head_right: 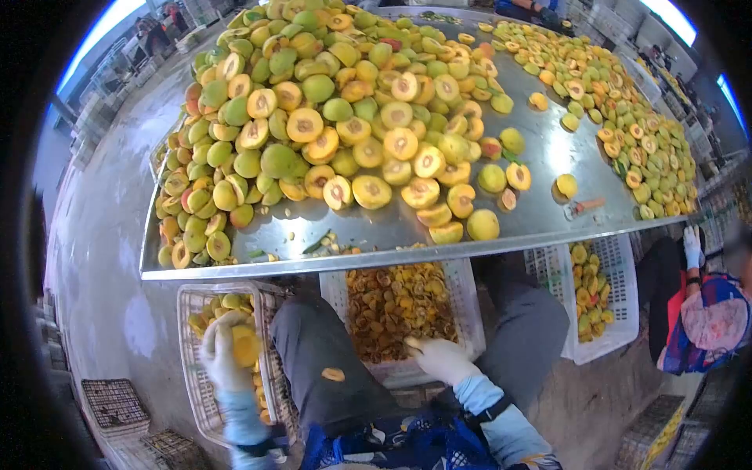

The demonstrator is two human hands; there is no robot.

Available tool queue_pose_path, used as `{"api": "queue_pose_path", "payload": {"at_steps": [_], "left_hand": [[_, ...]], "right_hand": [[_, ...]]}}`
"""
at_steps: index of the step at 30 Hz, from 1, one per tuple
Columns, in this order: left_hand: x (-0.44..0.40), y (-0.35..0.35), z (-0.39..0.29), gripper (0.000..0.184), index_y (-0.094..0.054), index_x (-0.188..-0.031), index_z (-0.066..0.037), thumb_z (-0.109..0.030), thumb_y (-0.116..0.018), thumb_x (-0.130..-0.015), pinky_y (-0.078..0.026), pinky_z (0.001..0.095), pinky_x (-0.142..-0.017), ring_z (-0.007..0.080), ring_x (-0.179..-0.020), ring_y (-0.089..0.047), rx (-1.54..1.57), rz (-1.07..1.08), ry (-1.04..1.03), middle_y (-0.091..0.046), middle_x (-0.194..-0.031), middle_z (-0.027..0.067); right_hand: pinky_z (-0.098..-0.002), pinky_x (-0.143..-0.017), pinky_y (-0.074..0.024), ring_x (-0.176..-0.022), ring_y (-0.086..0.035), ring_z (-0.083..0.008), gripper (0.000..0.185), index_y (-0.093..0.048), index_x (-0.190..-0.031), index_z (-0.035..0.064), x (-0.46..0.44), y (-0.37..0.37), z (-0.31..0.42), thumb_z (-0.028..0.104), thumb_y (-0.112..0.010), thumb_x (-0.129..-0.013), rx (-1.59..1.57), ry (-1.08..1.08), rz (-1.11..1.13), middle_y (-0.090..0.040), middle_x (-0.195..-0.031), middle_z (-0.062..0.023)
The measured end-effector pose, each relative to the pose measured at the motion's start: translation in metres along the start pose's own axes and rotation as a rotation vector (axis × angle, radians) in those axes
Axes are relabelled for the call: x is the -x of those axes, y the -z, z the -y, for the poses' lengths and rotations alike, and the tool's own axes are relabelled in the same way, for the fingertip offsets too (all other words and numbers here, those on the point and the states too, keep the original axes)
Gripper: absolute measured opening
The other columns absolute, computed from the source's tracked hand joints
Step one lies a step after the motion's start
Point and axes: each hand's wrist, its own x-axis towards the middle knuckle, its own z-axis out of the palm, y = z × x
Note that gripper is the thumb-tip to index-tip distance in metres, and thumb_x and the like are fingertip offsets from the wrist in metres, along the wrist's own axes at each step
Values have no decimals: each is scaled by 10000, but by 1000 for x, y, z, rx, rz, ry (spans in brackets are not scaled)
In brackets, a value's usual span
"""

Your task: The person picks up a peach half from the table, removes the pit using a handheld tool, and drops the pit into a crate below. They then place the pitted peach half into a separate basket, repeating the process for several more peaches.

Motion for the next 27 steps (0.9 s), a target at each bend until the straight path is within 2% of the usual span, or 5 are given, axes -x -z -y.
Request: {"api": "queue_pose_path", "payload": {"at_steps": [3, 11, 17, 21, 27], "left_hand": [[-55, 81, -22, 307, -676, -991, -39, -230, -704, -752, -506, 395, -777, 321, -848, -639, -1685, 511, -221, -655, -953, 152], [-158, -131, -50, 617, -471, -1286, -94, -251, -715, -742, -367, 479, -994, 398, -1205, -431, -1262, 102, -1114, -441, -1338, 196], [-172, -158, -19, 550, -475, -1259, -98, -296, -680, -789, -471, 423, -863, 316, -1033, -551, -1250, 231, -1017, -528, -1191, 185], [-85, -98, -4, 568, -482, -1207, -54, -546, -428, -930, -485, 283, -481, 205, -641, -601, 421, 479, 194, -625, -897, 153], [17, -96, 32, 726, -508, -1148, -35, -687, -315, -895, -423, 284, -396, 230, -552, -571, 660, 463, 433, -619, -898, 160]], "right_hand": [[-488, -678, -490, -759, -629, -406, 437, -616, -966, 26, -4, -22, -26, 418, -426, -936, -36, -85, -41, -648, -779, -237], [-493, -707, -491, -772, -625, -419, 548, -612, -960, -22, -21, -33, 2, 484, -403, -932, -72, -34, 4, -640, -782, -253], [-506, -725, -476, -836, -612, -445, 491, -556, -1113, 19, -8, -21, 7, 459, -478, -912, -229, 2, -122, -638, -869, -264], [-448, -631, -484, -727, -634, -404, 383, -599, -999, -27, -6, -6, 8, 341, -558, -902, -398, -13, -396, -623, -760, -250], [-387, -565, -485, -655, -643, -347, 282, -573, -1016, -19, 31, 55, 95, 247, -574, -922, -736, 387, -337, -601, -685, -227]]}}
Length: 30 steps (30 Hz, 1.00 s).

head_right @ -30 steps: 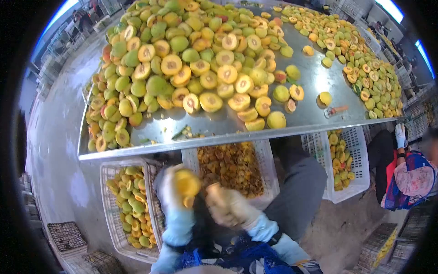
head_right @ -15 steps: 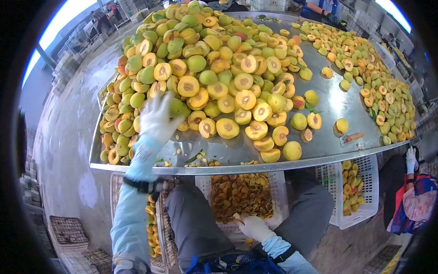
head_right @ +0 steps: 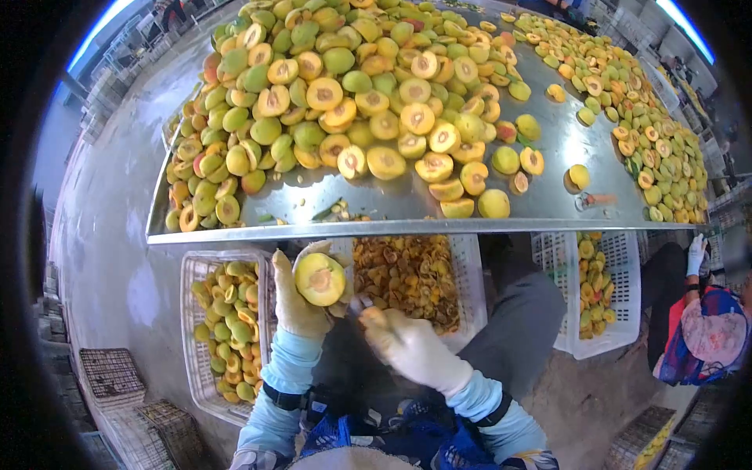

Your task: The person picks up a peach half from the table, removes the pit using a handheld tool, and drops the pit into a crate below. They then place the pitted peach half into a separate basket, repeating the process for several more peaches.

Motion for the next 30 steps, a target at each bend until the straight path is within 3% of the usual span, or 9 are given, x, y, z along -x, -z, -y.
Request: {"api": "queue_pose_path", "payload": {"at_steps": [1, 5, 8, 11, 14, 16, 19, 22, 30], "left_hand": [[2, 6, 10, 695, -511, -1134, -36, -667, -334, -904, -504, 316, -552, 236, -710, -600, -42, 69, -47, -608, -959, 154], [18, -1, 23, 632, -513, -1133, -38, -617, -371, -924, -512, 326, -744, 215, -852, -579, -57, 66, -120, -592, -1016, 143], [19, 8, 28, 588, -505, -1159, -22, -559, -386, -949, -494, 327, -825, 207, -926, -581, -121, 103, -208, -596, -1056, 145], [22, 15, 30, 546, -515, -1174, -13, -503, -388, -969, -485, 319, -852, 199, -964, -579, -232, 73, -274, -597, -1081, 139], [34, 1, 27, 520, -524, -1184, 8, -451, -388, -981, -476, 304, -866, 187, -983, -580, -544, -49, -209, -599, -1103, 131], [18, 21, 51, 501, -533, -1184, 17, -421, -393, -985, -477, 287, -853, 180, -957, -589, -400, -9, -346, -608, -1089, 122], [13, 26, 50, 495, -527, -1173, 9, -429, -394, -984, -495, 286, -801, 180, -897, -597, -342, -63, -383, -621, -1027, 121], [21, 13, 35, 523, -523, -1144, -25, -497, -375, -975, -498, 304, -782, 180, -869, -576, 77, -102, -103, -595, -959, 108], [18, 21, 44, 456, -533, -1160, 7, -399, -427, -981, -488, 297, -808, 180, -893, -585, -207, -4, -251, -607, -1001, 117]], "right_hand": [[-387, -533, -465, -604, -622, -348, 258, -558, -1002, -20, 0, -5, 9, 227, -566, -928, 85, 48, -26, -586, -655, -210], [-434, -529, -484, -608, -609, -406, 247, -522, -954, 0, -4, -18, 12, 237, -580, -920, 381, 11, -33, -593, -639, -212], [-437, -530, -485, -618, -615, -394, 242, -521, -976, 6, -2, -26, 9, 232, -582, -916, 323, -11, -95, -600, -664, -204], [-440, -526, -483, -614, -613, -387, 224, -525, -974, 15, -13, -33, 13, 211, -600, -893, 185, 199, -364, -612, -705, -192], [-408, -537, -488, -632, -622, -382, 242, -542, -1041, -1, -27, -36, 10, 144, -621, -865, 346, 164, -302, -608, -717, -183], [-424, -533, -491, -627, -622, -378, 204, -553, -985, 43, -29, -47, 4, 152, -639, -836, 424, 219, -364, -622, -736, -187], [-411, -538, -490, -623, -621, -373, 185, -560, -931, 24, -12, -52, 3, 158, -647, -837, 217, 289, -156, -613, -719, -201], [-409, -545, -490, -630, -618, -383, 231, -544, -960, 8, 3, -31, 6, 196, -636, -863, 114, 83, -202, -612, -722, -208], [-467, -477, -443, -573, -588, -415, 252, -461, -883, -3, -2, -34, -13, 229, -545, -930, 423, 20, -84, -559, -609, -229]]}}
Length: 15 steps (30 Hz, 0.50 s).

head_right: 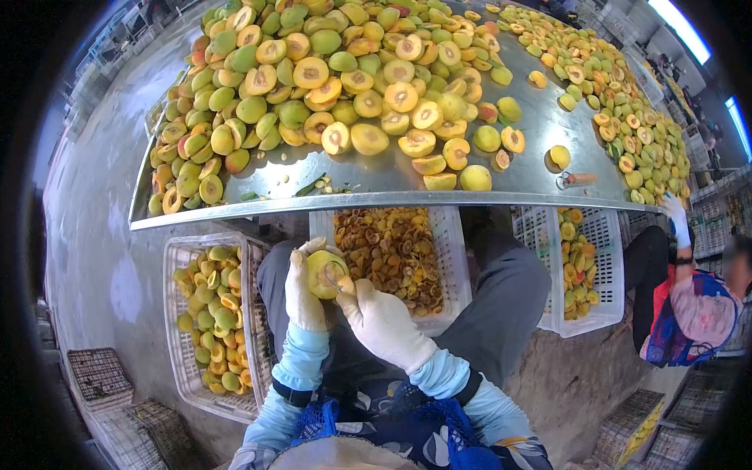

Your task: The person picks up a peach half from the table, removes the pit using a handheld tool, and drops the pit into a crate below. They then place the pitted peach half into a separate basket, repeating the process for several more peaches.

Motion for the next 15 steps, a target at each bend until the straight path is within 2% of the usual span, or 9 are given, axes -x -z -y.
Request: {"api": "queue_pose_path", "payload": {"at_steps": [3, 7, 9, 10, 12, 13, 14, 15], "left_hand": [[2, -3, 2, 392, -552, -1159, 10, -325, -459, -979, -474, 280, -814, 153, -906, -572, -174, -62, -27, -610, -1030, 107], [5, -8, 16, 354, -548, -1179, 7, -275, -484, -974, -466, 257, -797, 127, -898, -567, -171, -160, -85, -613, -1034, 90], [3, -12, 14, 323, -576, -1148, 4, -250, -507, -962, -455, 222, -716, 93, -804, -556, -224, -179, -128, -620, -973, 56], [1, -13, 10, 323, -576, -1148, 4, -250, -507, -962, -455, 222, -716, 93, -804, -556, -226, -177, -125, -620, -973, 56], [-10, -11, -4, 298, -615, -1081, 8, -243, -543, -938, -429, 199, -630, 64, -698, -520, -445, -62, 55, -620, -891, 25], [-18, -4, -7, 277, -641, -1031, 2, -239, -570, -916, -407, 195, -584, 48, -642, -483, -299, 19, 201, -610, -835, 1], [-24, 0, -12, 290, -639, -1032, -1, -257, -583, -908, -405, 197, -583, 47, -638, -482, -258, 122, 287, -602, -823, 4], [-23, -6, -7, 285, -637, -1034, 1, -250, -589, -908, -403, 197, -580, 48, -635, -481, -446, 9, 241, -596, -816, 3]], "right_hand": [[-429, -503, -434, -608, -595, -409, 231, -490, -878, -22, 2, -1, 2, 196, -525, -943, -173, -116, 19, -556, -636, -236], [-421, -506, -436, -567, -589, -376, 273, -496, -883, -38, -1, -9, -13, 225, -517, -953, -309, -93, 12, -554, -648, -236], [-360, -464, -423, -476, -534, -241, 297, -514, -925, -24, -3, -9, -22, 269, -493, -971, -154, -6, 55, -543, -611, -147], [-360, -464, -423, -476, -534, -241, 297, -514, -925, -24, -4, -4, -21, 269, -493, -971, -155, -10, 53, -543, -611, -147], [-315, -398, -403, -425, -523, -177, 278, -513, -1001, 13, -10, 12, -11, 286, -457, -986, -679, -493, 363, -517, -560, -56], [-315, -398, -403, -425, -523, -177, 278, -513, -1001, 13, -10, 13, -5, 286, -457, -986, -679, -494, 367, -517, -560, -56], [-281, -382, -384, -430, -483, -121, 284, -510, -1020, 24, -9, 12, 2, 296, -437, -994, -684, -563, 341, -479, -563, -14], [-247, -367, -365, -435, -443, -65, 290, -508, -1039, 34, -7, 10, 5, 307, -416, -1002, -694, -637, 313, -441, -566, 29]]}}
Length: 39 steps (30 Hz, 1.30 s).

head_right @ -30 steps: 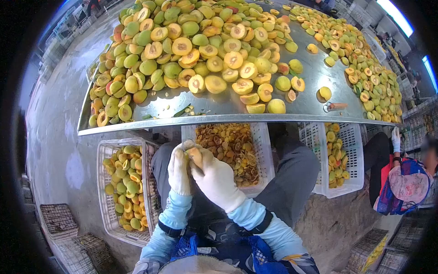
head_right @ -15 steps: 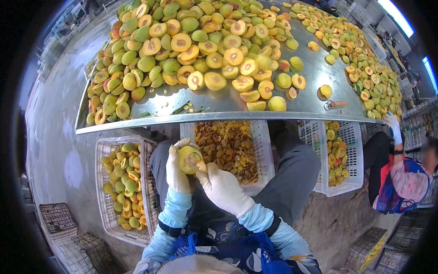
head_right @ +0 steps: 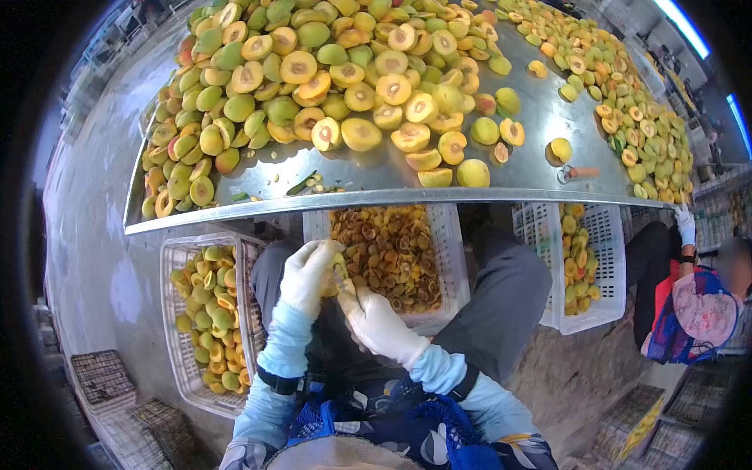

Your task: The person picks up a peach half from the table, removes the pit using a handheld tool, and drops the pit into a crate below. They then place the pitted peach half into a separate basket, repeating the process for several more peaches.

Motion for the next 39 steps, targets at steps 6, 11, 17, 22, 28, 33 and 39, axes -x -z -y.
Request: {"api": "queue_pose_path", "payload": {"at_steps": [6, 11, 17, 22, 28, 33, 39], "left_hand": [[12, -25, 17, 260, -586, -1129, 14, -161, -554, -939, -435, 210, -634, 66, -716, -513, 109, -277, -153, -593, -876, 23], [7, -18, 27, 279, -560, -1171, 23, -143, -523, -949, -440, 215, -692, 75, -767, -516, 50, -206, -370, -598, -920, 35], [-17, -3, 36, 307, -614, -1103, 9, -245, -536, -949, -442, 217, -667, 68, -746, -522, 216, -21, -8, -620, -910, 26], [-29, -2, 40, 285, -633, -1064, 11, -225, -551, -926, -446, 221, -708, 90, -789, -554, -178, 123, -87, -627, -877, 27], [-26, -12, 40, 266, -624, -1090, 26, -172, -543, -932, -465, 246, -756, 116, -822, -577, 15, 23, -65, -652, -919, 57], [-31, -5, 58, 250, -603, -1112, 33, -131, -535, -937, -477, 255, -775, 140, -859, -590, -99, -106, -157, -648, -969, 83], [-25, -16, 41, 264, -582, -1134, 21, -151, -459, -976, -471, 298, -844, 176, -944, -578, -132, -142, -536, -624, -1071, 99]], "right_hand": [[-232, -354, -336, -419, -406, -72, 273, -489, -1020, 64, -18, 14, -13, 322, -403, -998, -66, 36, 75, -450, -608, 16], [-239, -350, -334, -423, -407, -77, 318, -485, -1004, 63, -18, 16, -4, 372, -410, -991, -292, -91, 228, -463, -623, 4], [-232, -369, -347, -431, -403, -69, 336, -491, -985, 74, -34, 20, -17, 403, -424, -985, -54, -101, 148, -450, -638, 21], [-242, -372, -375, -445, -433, -80, 341, -483, -958, 67, -40, 29, -22, 403, -429, -977, -93, -153, 149, -450, -631, 8], [-235, -342, -342, -419, -407, -72, 324, -471, -912, 77, -37, 25, -26, 393, -436, -978, -266, -121, 154, -437, -612, 12], [-447, -547, -487, -595, -613, -387, 411, -531, -854, -32, -38, 29, -9, 349, -434, -974, 295, 183, -6, -607, -712, -256], [-513, -619, -475, -691, -610, -443, 372, -525, -887, -51, -46, 12, -29, 303, -430, -947, 559, 448, -340, -594, -678, -275]]}}
